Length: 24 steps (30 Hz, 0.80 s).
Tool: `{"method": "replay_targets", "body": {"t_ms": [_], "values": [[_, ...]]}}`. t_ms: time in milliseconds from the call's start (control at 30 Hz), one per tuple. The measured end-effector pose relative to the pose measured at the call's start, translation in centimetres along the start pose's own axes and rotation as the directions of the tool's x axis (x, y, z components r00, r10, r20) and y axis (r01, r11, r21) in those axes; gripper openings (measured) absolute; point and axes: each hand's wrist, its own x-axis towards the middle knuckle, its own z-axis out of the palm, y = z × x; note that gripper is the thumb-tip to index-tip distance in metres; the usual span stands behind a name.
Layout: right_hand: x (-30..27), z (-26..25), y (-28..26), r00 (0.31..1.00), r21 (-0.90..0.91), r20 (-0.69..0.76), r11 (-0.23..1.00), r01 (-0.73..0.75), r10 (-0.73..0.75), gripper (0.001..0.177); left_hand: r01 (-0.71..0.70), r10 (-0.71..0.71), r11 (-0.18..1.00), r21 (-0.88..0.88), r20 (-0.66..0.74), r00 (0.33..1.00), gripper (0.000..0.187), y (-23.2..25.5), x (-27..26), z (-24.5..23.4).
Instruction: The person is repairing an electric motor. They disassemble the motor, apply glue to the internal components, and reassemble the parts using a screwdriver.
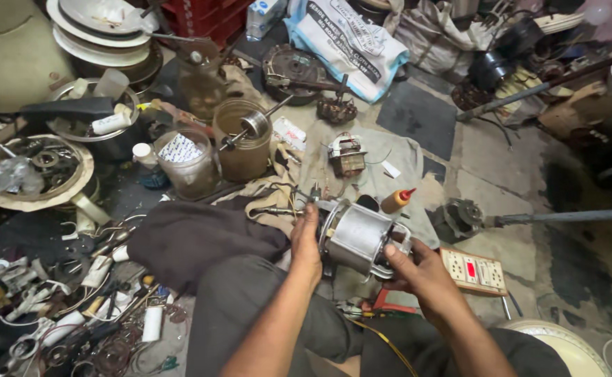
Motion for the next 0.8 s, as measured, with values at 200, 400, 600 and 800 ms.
{"method": "replay_targets", "body": {"t_ms": [200,400,600,800], "values": [[-1.6,0.8,-0.1,0.87,-0.319,0.03,0.82,0.476,-0.493,0.085,0.072,-0.068,0.996,-0.057,0.068,0.995,0.07,1.6,-0.9,0.8],[-4.0,1.6,-1.0,0.745,-0.469,0.068,0.638,0.611,-0.664,0.092,0.068,-0.055,0.993,-0.096,0.135,0.989,0.075,2.8,-1.7,1.1],[-4.7,2.4,0.0,0.875,-0.25,-0.09,0.861,0.442,-0.476,0.083,0.08,-0.054,0.988,-0.129,0.193,0.98,0.073,2.5,-1.9,1.1],[-5.6,1.8,-0.7,0.5,-0.631,0.262,0.246,0.736,-0.825,0.079,0.196,-0.17,0.97,-0.142,0.179,0.969,0.064,2.1,-1.4,0.7]]}}
